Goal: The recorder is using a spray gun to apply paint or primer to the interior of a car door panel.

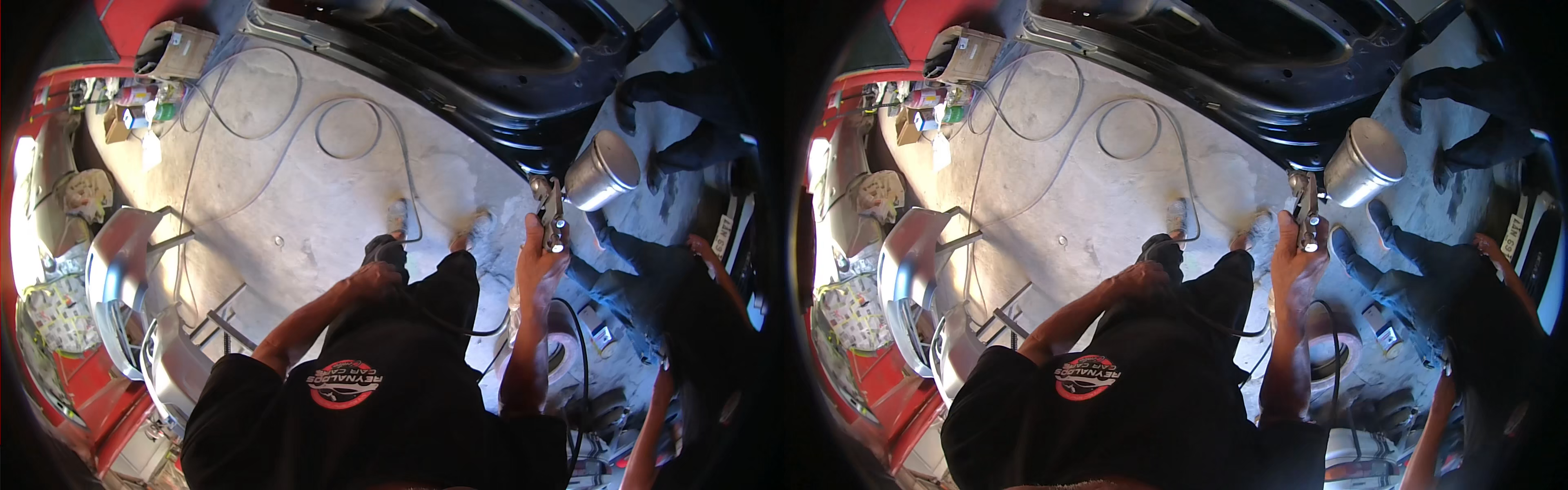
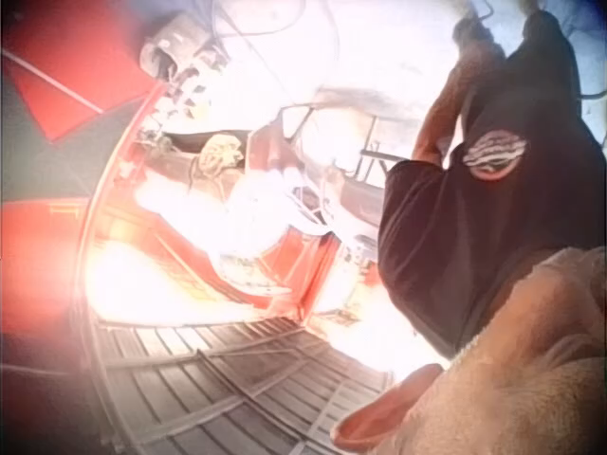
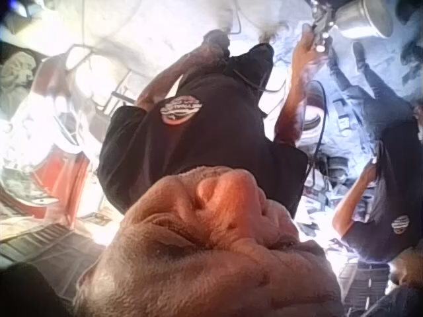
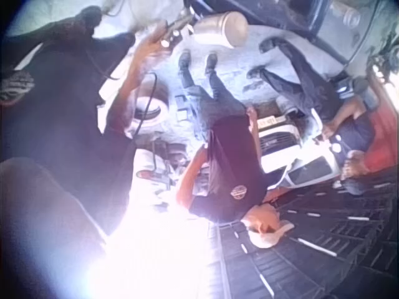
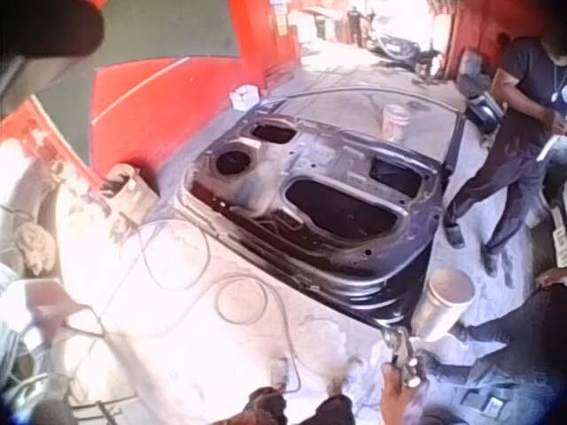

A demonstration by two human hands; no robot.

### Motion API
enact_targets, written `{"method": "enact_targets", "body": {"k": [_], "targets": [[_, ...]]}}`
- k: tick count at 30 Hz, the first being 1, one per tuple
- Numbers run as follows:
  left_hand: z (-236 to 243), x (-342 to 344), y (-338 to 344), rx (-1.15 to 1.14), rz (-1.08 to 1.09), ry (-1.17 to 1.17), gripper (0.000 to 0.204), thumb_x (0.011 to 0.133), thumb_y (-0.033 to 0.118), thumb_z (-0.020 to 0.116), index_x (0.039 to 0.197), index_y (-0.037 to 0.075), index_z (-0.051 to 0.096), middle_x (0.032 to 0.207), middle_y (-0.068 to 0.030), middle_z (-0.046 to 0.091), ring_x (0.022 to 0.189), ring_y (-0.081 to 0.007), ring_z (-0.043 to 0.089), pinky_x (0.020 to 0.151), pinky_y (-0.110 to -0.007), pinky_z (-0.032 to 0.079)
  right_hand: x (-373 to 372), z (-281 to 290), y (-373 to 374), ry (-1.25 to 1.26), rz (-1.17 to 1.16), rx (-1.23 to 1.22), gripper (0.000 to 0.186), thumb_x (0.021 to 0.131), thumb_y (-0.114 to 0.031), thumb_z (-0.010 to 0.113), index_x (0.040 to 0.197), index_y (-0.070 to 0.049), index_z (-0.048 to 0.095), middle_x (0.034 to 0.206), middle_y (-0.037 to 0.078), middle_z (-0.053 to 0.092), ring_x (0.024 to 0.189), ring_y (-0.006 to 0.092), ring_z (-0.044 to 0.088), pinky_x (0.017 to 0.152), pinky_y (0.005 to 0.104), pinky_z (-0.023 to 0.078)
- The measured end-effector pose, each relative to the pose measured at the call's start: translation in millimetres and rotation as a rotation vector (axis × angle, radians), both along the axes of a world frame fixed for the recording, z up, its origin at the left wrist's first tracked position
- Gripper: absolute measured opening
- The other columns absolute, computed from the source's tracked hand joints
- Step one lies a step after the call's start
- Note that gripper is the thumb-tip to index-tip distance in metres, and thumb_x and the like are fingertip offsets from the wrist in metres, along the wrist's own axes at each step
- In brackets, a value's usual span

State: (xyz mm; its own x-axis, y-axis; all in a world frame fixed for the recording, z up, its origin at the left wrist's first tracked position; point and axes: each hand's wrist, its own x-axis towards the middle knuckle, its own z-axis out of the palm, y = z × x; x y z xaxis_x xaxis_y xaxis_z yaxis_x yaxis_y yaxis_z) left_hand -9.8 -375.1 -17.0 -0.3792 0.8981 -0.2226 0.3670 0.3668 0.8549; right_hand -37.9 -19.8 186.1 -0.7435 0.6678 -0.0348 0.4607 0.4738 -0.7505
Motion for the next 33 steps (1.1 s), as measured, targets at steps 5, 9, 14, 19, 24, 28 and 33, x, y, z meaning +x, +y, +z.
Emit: {"method": "enact_targets", "body": {"k": [5, 9, 14, 19, 24, 28, 33], "targets": [[5.1, -25.1, -54.4, 0.013, -0.033, -0.025, 0.018, 0.081, 0.014, 0.076, 0.097, 0.008, 0.069, 0.085, -0.0145, 0.063, 0.080, -0.0374, 0.066, 0.071, -0.048, 0.055, -17.3, -2.3, -47.6, 0.057, -0.071, -0.168, 0.034, 0.099, -0.028, 0.073, 0.105, 0.004, 0.064, 0.083, 0.015, 0.068, 0.073, 0.0260, 0.063, 0.067, 0.0414, 0.049], [12.2, -29.7, -74.6, -0.021, -0.028, -0.030, 0.018, 0.080, 0.011, 0.075, 0.097, 0.008, 0.068, 0.084, -0.0148, 0.063, 0.078, -0.0382, 0.066, 0.068, -0.048, 0.055, -23.1, -8.7, -73.7, 0.040, -0.063, -0.324, 0.028, 0.099, -0.023, 0.073, 0.107, 0.003, 0.065, 0.083, 0.013, 0.068, 0.073, 0.0213, 0.063, 0.066, 0.0398, 0.049], [11.9, -30.6, -88.0, -0.006, -0.046, -0.021, 0.018, 0.081, 0.010, 0.074, 0.097, 0.008, 0.068, 0.085, -0.0151, 0.063, 0.079, -0.0385, 0.067, 0.069, -0.049, 0.055, -30.7, -0.3, -83.5, -0.007, -0.018, -0.352, 0.029, 0.098, -0.023, 0.073, 0.108, 0.003, 0.066, 0.085, 0.014, 0.069, 0.074, 0.0244, 0.065, 0.067, 0.0418, 0.050], [16.0, -29.0, -93.6, -0.032, 0.037, -0.027, 0.018, 0.081, 0.010, 0.074, 0.098, 0.008, 0.068, 0.087, -0.0153, 0.065, 0.083, -0.0386, 0.068, 0.072, -0.049, 0.056, -8.1, -4.8, -79.8, 0.024, -0.133, -0.089, 0.032, 0.097, -0.025, 0.074, 0.111, 0.002, 0.066, 0.090, 0.017, 0.071, 0.078, 0.0308, 0.067, 0.071, 0.0446, 0.051], [28.0, -32.5, -112.7, -0.017, 0.101, 0.005, 0.016, 0.082, 0.011, 0.074, 0.097, 0.007, 0.068, 0.086, -0.0150, 0.066, 0.086, -0.0375, 0.068, 0.076, -0.048, 0.055, 10.5, -3.7, -70.0, 0.016, -0.204, 0.018, 0.035, 0.098, -0.026, 0.073, 0.116, 0.003, 0.066, 0.097, 0.021, 0.073, 0.084, 0.0338, 0.069, 0.075, 0.0454, 0.052], [52.1, -40.8, -124.2, -0.121, 0.161, 0.094, 0.015, 0.082, 0.011, 0.074, 0.095, 0.006, 0.069, 0.086, -0.0137, 0.067, 0.087, -0.0361, 0.067, 0.077, -0.047, 0.054, 16.5, -11.0, -68.3, 0.039, -0.194, 0.013, 0.034, 0.099, -0.027, 0.071, 0.116, 0.002, 0.066, 0.097, 0.021, 0.073, 0.083, 0.0364, 0.069, 0.074, 0.0468, 0.052], [38.7, -48.9, -165.5, -0.117, 0.209, 0.149, 0.017, 0.083, 0.012, 0.075, 0.097, 0.006, 0.068, 0.088, -0.0130, 0.067, 0.086, -0.0357, 0.067, 0.077, -0.048, 0.054, -6.6, -18.4, -99.0, 0.050, -0.138, 0.012, 0.031, 0.098, -0.026, 0.072, 0.108, 0.002, 0.066, 0.086, 0.019, 0.071, 0.074, 0.0313, 0.067, 0.067, 0.0453, 0.050]]}}
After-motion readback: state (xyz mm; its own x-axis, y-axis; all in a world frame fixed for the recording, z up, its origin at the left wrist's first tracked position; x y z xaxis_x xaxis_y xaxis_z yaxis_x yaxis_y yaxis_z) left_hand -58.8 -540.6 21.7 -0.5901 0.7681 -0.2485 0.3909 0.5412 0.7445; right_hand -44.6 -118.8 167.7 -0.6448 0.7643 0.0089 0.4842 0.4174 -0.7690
